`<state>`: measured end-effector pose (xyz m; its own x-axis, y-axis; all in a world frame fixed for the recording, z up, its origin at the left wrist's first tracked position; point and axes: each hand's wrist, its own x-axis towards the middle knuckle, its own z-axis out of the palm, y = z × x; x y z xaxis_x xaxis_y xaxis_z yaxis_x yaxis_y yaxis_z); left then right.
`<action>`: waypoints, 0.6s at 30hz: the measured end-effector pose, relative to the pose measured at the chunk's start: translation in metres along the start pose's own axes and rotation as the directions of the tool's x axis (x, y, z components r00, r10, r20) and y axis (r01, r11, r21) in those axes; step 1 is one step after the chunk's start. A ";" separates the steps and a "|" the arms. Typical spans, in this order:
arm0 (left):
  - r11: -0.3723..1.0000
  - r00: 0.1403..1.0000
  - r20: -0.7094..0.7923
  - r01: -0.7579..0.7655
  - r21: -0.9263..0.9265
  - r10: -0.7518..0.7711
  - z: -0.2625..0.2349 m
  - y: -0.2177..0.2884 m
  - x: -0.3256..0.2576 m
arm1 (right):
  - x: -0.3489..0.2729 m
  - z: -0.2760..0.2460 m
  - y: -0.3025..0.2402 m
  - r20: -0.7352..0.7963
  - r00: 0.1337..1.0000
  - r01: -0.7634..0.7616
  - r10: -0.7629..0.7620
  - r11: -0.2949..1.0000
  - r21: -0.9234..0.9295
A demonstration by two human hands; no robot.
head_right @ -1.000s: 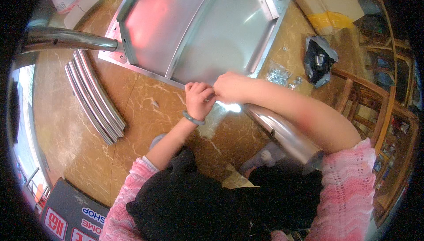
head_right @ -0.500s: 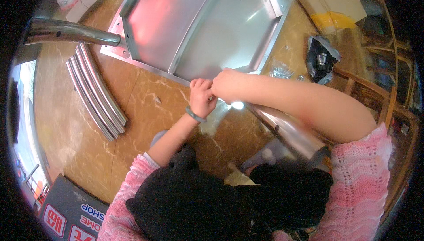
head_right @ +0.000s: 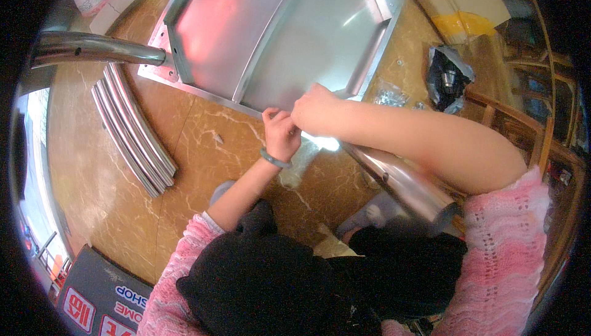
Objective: The person assembles a metal frame by inserting cylindrical legs into a rectangular base and securing them with screws and an Allen key. The person repeatedly tightens fasteners at each leg joint while sitting on the floor.
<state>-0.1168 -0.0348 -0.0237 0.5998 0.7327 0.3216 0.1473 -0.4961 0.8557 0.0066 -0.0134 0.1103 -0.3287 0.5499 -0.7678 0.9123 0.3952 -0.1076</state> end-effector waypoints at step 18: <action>0.993 0.999 -0.011 0.043 -0.106 -0.044 -0.001 -0.003 -0.001 | 0.011 0.014 0.011 -0.006 0.995 -0.093 0.102 0.929 0.358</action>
<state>-0.1183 -0.0339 -0.0260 0.5843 0.7588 0.2878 0.0888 -0.4123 0.9067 0.0162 -0.0132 0.0923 -0.2354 0.5917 -0.7710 0.9656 0.0521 -0.2548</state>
